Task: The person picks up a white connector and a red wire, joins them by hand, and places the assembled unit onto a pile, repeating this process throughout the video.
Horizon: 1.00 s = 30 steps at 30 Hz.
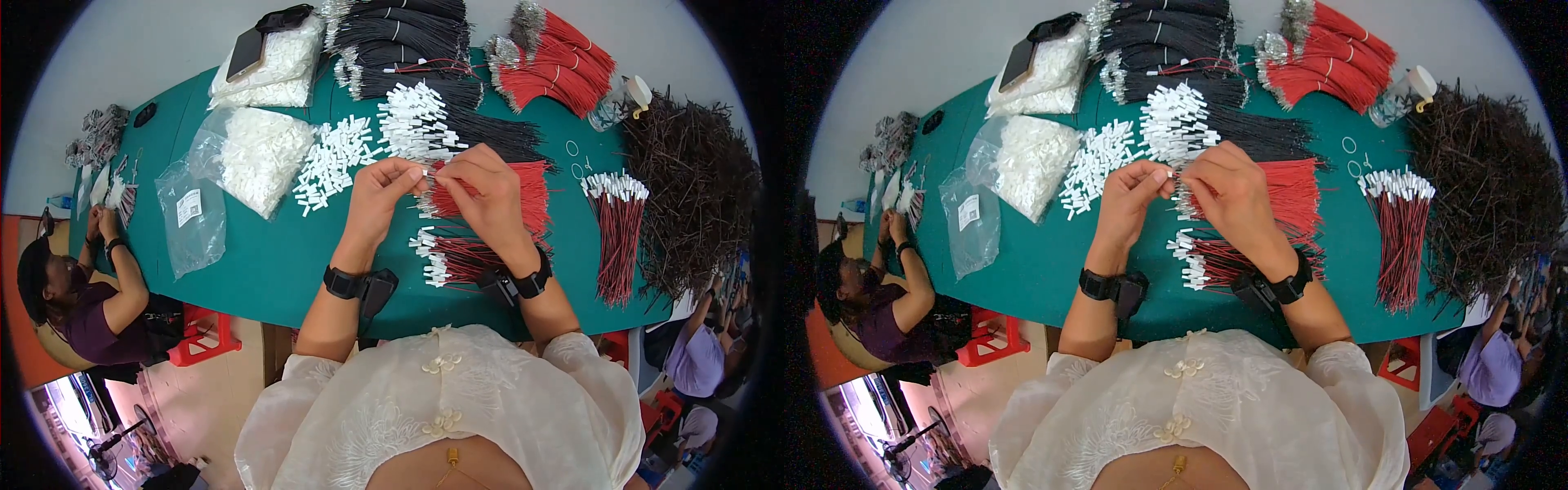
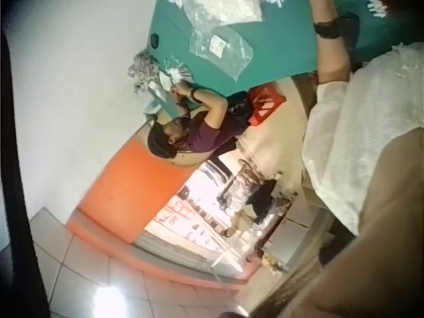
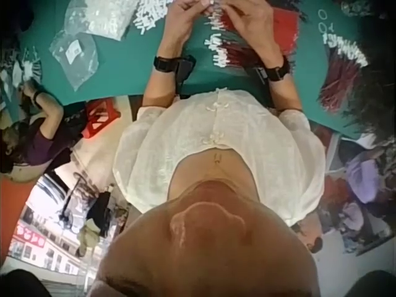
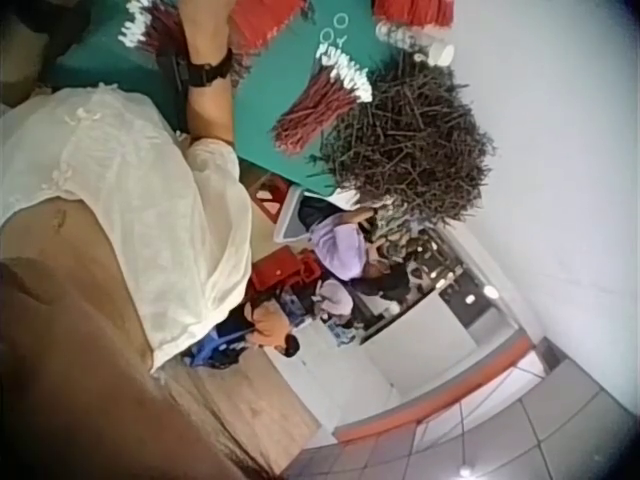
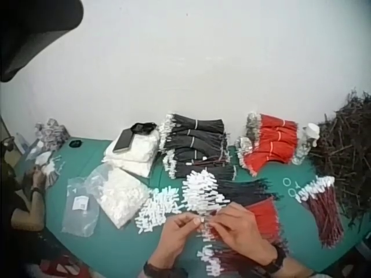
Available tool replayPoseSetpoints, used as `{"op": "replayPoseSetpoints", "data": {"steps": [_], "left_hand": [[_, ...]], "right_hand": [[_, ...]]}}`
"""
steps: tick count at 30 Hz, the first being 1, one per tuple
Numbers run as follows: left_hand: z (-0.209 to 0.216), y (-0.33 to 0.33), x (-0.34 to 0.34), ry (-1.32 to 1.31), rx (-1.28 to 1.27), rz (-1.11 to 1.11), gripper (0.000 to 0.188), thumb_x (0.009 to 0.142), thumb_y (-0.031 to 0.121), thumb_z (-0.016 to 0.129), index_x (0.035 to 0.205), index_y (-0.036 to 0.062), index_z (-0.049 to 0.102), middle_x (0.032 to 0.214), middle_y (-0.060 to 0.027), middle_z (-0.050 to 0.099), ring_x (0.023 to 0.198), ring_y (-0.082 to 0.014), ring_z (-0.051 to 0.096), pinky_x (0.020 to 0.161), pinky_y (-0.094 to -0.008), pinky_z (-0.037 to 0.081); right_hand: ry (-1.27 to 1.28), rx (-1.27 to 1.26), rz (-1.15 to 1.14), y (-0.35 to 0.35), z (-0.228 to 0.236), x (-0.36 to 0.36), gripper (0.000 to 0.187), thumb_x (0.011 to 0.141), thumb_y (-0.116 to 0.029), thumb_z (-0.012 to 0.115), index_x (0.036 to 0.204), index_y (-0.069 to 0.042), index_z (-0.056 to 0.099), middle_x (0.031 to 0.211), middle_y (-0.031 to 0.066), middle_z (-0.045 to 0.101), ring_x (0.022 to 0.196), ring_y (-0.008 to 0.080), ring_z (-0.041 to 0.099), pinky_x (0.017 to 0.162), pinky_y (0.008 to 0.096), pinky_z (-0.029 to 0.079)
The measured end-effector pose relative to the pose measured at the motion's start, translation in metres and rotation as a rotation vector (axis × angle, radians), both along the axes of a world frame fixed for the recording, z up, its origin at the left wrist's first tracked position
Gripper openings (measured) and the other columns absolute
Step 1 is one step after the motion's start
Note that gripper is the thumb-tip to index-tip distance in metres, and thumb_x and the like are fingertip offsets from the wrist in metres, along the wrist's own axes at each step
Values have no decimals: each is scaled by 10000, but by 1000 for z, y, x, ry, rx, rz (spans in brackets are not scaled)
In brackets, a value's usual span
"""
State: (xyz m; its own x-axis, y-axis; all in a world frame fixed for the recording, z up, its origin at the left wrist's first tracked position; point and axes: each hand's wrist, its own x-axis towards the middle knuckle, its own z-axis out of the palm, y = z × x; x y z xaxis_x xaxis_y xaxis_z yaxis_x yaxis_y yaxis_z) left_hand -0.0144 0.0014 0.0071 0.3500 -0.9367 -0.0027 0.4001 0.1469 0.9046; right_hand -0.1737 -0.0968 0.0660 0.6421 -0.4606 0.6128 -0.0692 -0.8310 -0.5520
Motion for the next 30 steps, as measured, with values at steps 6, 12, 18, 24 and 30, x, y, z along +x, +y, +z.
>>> {"op": "replayPoseSetpoints", "data": {"steps": [6,12,18,24,30], "left_hand": [[5,1,-1,-51,13,6,161,954,117,680,997,-35,711,833,-72,716,752,-108,647,724,-243,508],[6,2,1,-91,21,-11,156,952,108,676,993,-38,711,824,-71,713,746,-106,643,713,-242,505],[4,1,1,-44,22,-13,149,950,105,676,989,-35,710,825,-70,711,743,-108,641,706,-240,505],[1,0,-1,-47,45,-41,148,954,107,669,994,-29,709,832,-70,711,746,-111,644,717,-242,513],[0,0,-3,81,13,-44,160,957,121,672,1000,-29,709,838,-72,714,752,-116,652,725,-246,519]], "right_hand": [[23,52,13,-3,1,-2,133,752,24,773,868,-9,718,837,94,682,790,251,645,683,336,515],[8,35,43,-4,3,0,138,754,24,773,875,-5,714,845,96,686,793,252,644,682,336,515],[9,24,53,-5,1,0,138,757,23,770,878,-2,710,848,97,688,794,255,643,682,339,515],[3,42,41,-3,0,0,133,758,26,763,877,-4,712,847,97,689,795,257,649,688,337,520],[1,63,39,-4,-1,-2,137,756,33,759,881,-5,717,836,99,689,791,256,655,695,332,524]]}}
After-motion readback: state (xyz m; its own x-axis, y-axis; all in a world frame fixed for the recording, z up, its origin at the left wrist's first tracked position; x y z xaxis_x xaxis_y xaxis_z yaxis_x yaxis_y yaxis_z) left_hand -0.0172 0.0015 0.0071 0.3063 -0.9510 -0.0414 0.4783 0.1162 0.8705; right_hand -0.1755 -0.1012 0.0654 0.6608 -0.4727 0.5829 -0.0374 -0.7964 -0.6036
